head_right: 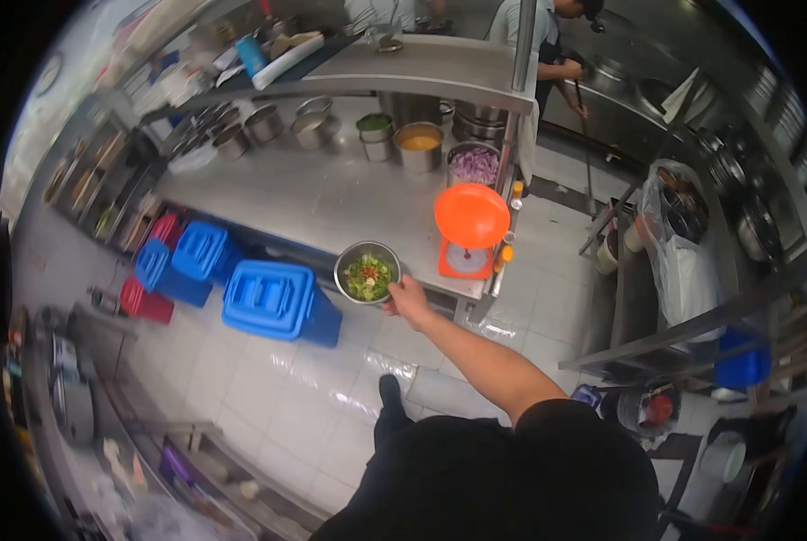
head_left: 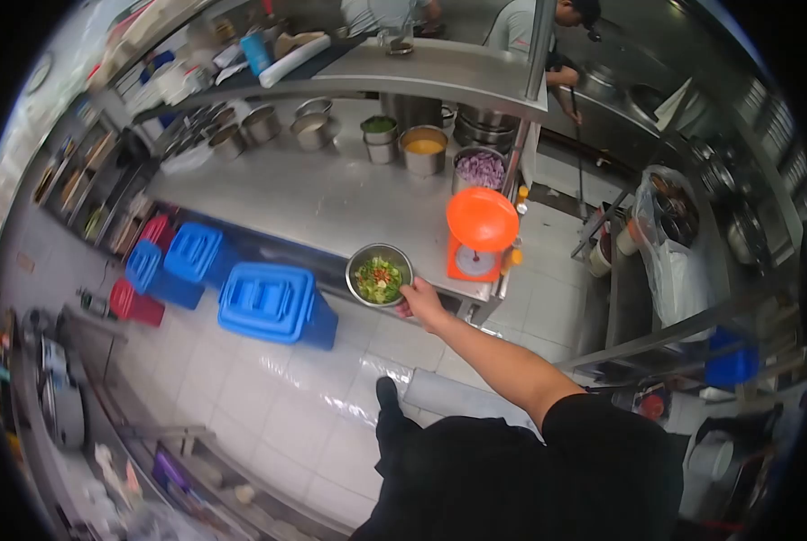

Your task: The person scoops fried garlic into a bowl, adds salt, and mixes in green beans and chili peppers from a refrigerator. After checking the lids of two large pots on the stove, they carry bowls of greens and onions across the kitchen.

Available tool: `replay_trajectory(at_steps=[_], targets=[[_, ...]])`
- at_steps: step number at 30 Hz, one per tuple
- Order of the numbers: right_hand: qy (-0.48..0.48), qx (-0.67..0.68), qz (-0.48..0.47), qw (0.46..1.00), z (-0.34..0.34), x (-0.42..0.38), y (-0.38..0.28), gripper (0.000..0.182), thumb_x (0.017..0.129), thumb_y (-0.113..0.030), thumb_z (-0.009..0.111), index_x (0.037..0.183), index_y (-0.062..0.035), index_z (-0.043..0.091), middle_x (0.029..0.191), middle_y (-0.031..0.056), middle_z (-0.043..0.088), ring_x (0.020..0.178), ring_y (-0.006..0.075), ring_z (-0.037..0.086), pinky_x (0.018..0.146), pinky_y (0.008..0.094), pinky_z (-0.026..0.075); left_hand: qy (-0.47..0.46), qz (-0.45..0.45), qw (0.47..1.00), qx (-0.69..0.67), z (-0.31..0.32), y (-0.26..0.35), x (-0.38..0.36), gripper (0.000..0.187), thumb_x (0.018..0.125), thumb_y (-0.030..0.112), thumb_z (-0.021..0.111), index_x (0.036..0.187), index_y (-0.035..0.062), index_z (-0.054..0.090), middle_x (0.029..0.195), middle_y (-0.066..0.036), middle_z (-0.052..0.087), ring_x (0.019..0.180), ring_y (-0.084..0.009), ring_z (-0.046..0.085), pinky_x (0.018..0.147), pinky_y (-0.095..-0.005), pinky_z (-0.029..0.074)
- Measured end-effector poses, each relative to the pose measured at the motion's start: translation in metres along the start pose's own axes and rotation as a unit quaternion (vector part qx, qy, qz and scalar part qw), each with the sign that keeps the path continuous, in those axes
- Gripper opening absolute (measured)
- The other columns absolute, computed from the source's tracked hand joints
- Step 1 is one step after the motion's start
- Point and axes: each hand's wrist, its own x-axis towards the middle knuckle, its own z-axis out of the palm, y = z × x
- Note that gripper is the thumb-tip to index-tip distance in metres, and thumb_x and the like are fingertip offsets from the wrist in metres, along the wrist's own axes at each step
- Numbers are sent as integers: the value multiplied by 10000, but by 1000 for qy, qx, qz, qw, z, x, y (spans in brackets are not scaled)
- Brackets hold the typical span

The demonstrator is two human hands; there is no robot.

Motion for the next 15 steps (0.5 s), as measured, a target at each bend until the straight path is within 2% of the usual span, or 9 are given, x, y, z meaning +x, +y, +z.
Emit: replay_trajectory(at_steps=[2,5,7,9,11,13,15], targets=[[44,49,12,998,31,52,-21,184,999,-181,522,1092,-29,476,832,101,625,630,181,633,535,325,554,-35,42,998,38,-35,37,15,413,992,332,519,1320,84,557,1159,-145,648,1093,-299,627,850,-465,554],[99,45,21,994,74,132,-48,186,1009,-200,510,1113,-53,464,811,84,622,621,164,617,517,320,538,-57,98,993,3,-104,97,51,407,993,328,521,1317,85,558,1149,-139,650,1087,-296,628,841,-459,558],[117,9,27,993,89,191,-60,183,1017,-216,503,1120,-71,460,796,70,618,618,156,609,508,315,528,-18,73,992,-102,-151,144,82,403,994,326,522,1316,86,559,1142,-135,651,1083,-295,628,834,-454,560],[127,10,16,992,107,245,-71,180,1023,-238,501,1121,-91,471,789,62,619,611,152,601,500,306,517,103,-5,972,-213,-200,203,108,399,1013,310,510,1318,56,548,1216,-144,635,1099,-290,633,858,-441,555],[129,17,2,991,125,295,-80,202,1021,-247,510,1137,-85,471,807,65,626,622,148,600,521,306,523,178,52,949,-254,-241,266,105,392,1023,296,511,1318,38,539,1227,-136,626,1069,-273,644,844,-424,557],[132,1,3,991,150,336,-91,220,1013,-234,521,1132,-55,478,820,84,646,620,151,622,492,299,521,185,85,939,-278,-270,314,96,410,1010,313,545,1318,43,532,1216,-143,620,1073,-283,640,857,-431,553],[134,-10,3,991,173,370,-98,225,1008,-225,528,1128,-40,482,831,94,659,627,155,640,479,296,521,177,98,939,-278,-288,329,100,409,1010,316,552,1319,50,532,1208,-140,623,1066,-281,642,852,-427,552]])
